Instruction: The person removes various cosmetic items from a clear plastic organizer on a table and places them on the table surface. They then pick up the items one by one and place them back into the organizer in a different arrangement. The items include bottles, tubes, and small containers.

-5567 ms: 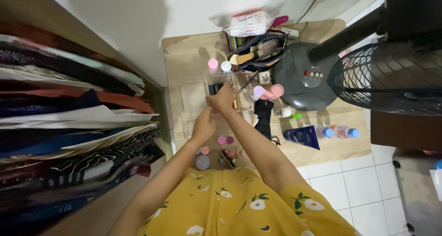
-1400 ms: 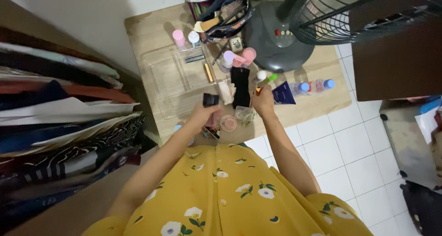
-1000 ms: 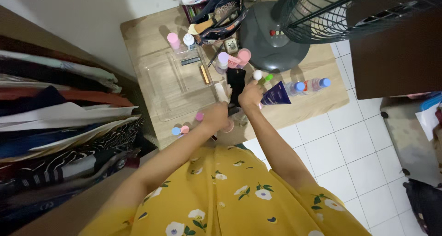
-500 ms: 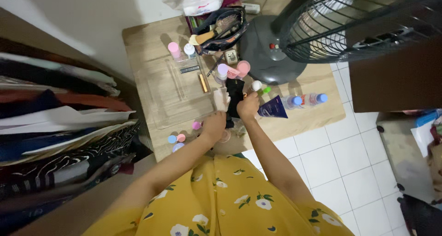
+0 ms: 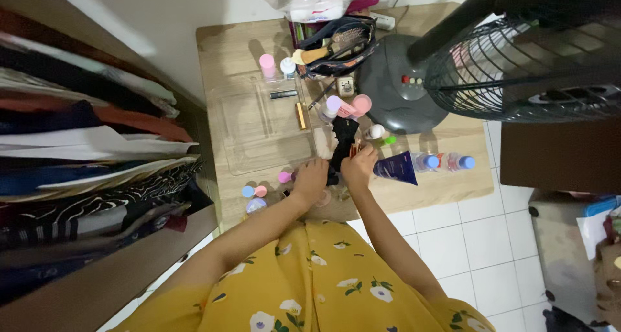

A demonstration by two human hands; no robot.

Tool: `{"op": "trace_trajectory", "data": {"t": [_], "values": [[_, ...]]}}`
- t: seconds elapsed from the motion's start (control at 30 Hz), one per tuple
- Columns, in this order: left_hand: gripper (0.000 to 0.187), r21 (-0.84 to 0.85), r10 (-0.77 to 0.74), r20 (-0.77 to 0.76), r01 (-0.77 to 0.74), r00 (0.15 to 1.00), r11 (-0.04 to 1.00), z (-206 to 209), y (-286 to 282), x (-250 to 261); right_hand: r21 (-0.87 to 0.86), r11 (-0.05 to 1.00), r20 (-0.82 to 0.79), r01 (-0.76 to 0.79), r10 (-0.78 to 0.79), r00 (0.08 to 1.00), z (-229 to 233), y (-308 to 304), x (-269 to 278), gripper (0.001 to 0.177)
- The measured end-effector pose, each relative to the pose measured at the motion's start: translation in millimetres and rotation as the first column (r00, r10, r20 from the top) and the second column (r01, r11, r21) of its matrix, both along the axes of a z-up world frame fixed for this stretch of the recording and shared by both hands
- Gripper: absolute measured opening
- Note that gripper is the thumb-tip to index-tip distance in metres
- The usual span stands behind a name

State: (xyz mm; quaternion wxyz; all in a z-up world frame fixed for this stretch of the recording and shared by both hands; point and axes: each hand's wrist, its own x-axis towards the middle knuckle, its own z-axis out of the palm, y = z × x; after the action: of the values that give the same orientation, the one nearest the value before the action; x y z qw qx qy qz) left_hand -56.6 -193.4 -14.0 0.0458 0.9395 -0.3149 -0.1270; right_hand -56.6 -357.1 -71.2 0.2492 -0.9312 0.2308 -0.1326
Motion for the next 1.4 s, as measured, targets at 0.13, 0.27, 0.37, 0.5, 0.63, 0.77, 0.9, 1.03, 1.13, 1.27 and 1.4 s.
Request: {"op": "trace_trajectory", "data": {"t": [0.13,0.27,0.37,0.5,0.63,0.77,0.9,1.03,1.13,1.27,1.4], "values": [[0.065,-0.047,-0.028,-0.015,0.027,1.0,0.999,-30,2,-4,-0.066,0.979,0.144,-0.193,0.201,0.969,53,16,1,0.046],[0.065,-0.287,-0.032,0.155,0.076,0.987,0.955,-70,8,-7,0.027,0.821,0.162,-0.571,0.56,0.812,74,53,47,0.021],[0.076,-0.432,-0.006,0.162,0.076,0.987,0.899,-86,9,-8,0.101,0.723,0.054,-0.684,0.682,0.729,67,86,89,0.021],[0.078,-0.41,-0.031,0.017,0.035,0.999,0.912,-75,7,-7,-0.037,0.745,-0.036,-0.666,0.665,0.746,44,120,139,0.032],[0.08,-0.149,-0.107,-0.149,0.085,0.983,0.985,-44,11,-5,-0.212,0.68,-0.186,-0.702,0.677,0.712,16,127,185,0.028],[0.102,-0.083,-0.113,-0.12,0.104,0.986,0.991,-25,14,-4,-0.35,0.633,-0.167,-0.691,0.684,0.711,7,134,199,0.038],[0.088,-0.205,-0.068,0.096,0.087,0.993,0.975,-37,18,-4,-0.193,0.623,-0.308,-0.758,0.695,0.65,24,127,192,0.039],[0.092,-0.196,-0.096,-0.001,0.094,0.995,0.976,-49,23,-5,-0.298,0.626,-0.217,-0.721,0.691,0.689,37,131,188,0.032],[0.094,-0.216,-0.096,0.063,0.107,0.993,0.97,-49,24,-4,-0.356,0.604,-0.168,-0.713,0.709,0.685,36,129,189,0.027],[0.091,-0.207,-0.103,0.082,0.118,0.991,0.971,-39,29,-5,-0.411,0.558,-0.101,-0.721,0.758,0.645,20,123,194,0.022],[0.078,-0.194,-0.127,0.126,0.15,0.984,0.97,-27,36,-3,-0.347,0.533,-0.199,-0.771,0.762,0.616,4,120,199,0.018]]}}
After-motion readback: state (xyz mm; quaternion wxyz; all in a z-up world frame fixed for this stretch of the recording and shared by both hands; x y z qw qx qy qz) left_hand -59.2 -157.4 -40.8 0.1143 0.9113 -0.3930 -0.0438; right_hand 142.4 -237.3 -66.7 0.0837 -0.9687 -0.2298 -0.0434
